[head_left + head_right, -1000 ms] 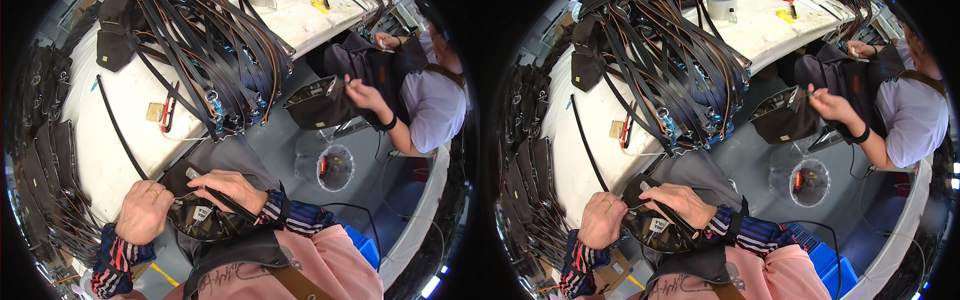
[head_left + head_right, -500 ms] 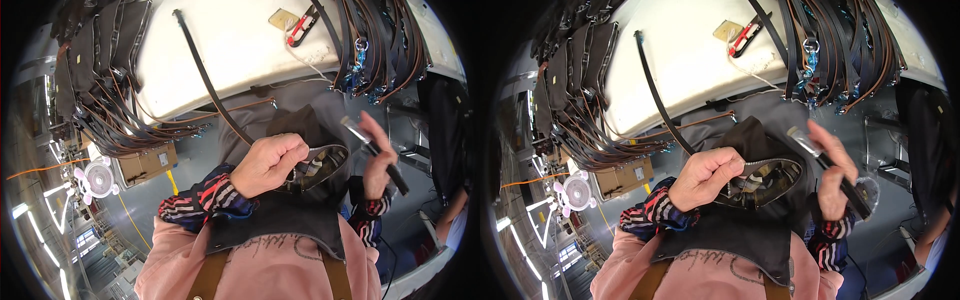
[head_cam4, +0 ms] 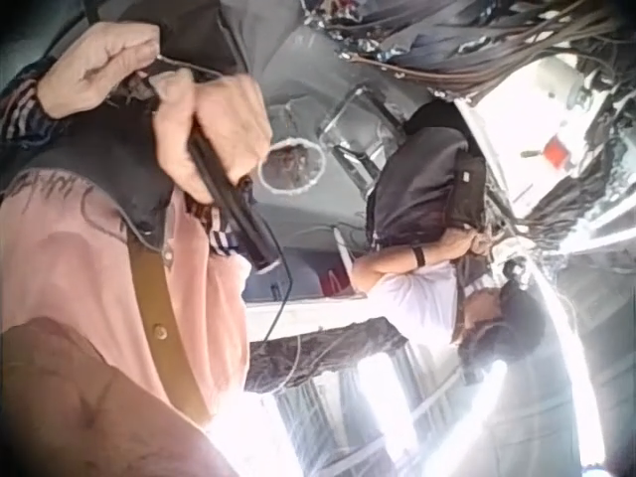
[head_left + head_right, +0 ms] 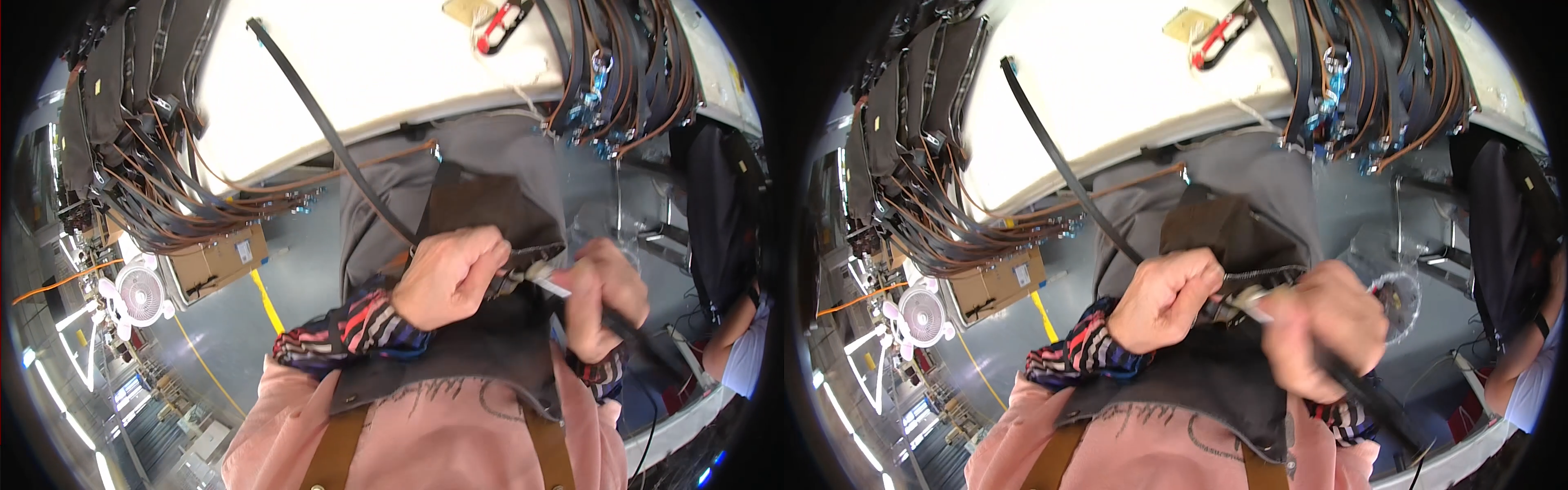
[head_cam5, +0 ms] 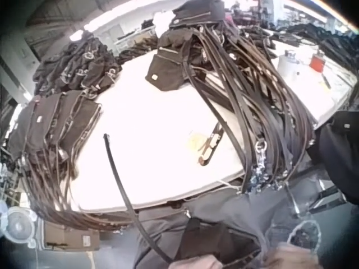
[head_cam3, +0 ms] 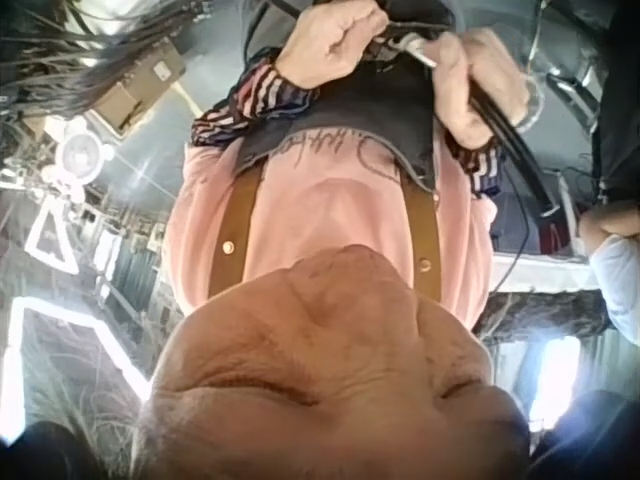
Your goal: Assembling leather bags by attaching straps and hardware using hand tools in a workshop environment.
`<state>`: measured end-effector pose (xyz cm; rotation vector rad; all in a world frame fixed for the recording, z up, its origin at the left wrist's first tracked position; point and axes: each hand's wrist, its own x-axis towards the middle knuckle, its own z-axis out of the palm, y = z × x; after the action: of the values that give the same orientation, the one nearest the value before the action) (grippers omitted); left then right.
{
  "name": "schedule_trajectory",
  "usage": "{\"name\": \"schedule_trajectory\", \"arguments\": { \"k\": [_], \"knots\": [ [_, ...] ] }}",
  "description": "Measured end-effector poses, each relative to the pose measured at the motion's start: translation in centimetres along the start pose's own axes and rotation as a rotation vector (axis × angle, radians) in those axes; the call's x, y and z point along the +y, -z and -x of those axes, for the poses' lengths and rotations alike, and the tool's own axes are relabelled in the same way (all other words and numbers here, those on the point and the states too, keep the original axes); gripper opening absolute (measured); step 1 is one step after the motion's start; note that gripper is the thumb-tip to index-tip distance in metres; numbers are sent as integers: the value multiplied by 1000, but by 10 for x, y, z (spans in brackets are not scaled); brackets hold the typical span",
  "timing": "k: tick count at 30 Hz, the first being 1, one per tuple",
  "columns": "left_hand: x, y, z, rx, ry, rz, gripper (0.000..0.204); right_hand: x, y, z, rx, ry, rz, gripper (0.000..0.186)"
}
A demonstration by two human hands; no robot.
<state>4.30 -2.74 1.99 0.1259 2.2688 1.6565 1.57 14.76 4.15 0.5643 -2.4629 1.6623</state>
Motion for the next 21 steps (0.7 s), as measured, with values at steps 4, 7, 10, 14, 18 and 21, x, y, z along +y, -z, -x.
{"name": "schedule_trajectory", "arguments": {
  "k": [4, 7, 10, 14, 18, 21],
  "knots": [
    [-1, -5, 5, 1, -9, -89, 21, 5, -7, 6, -74, -39, 40, 12],
    [3, -4, 4, -18, -27, 29, 21, 10, 2, 8, -81, -272, 206, 14],
    [-1, -2, 3, -13, -44, -66, 22, -2, -9, 6, -109, 99, -83, 9],
    [-4, -9, 8, -16, -61, 5, 22, 15, -5, 18, -26, -264, 170, 10],
    [-3, -4, 5, -12, -16, -77, 23, -2, -12, 15, 3, 59, -26, 12],
    [-7, -8, 9, -34, -9, -98, 23, 11, -11, 24, -35, -37, 25, 15]
  ]
}}
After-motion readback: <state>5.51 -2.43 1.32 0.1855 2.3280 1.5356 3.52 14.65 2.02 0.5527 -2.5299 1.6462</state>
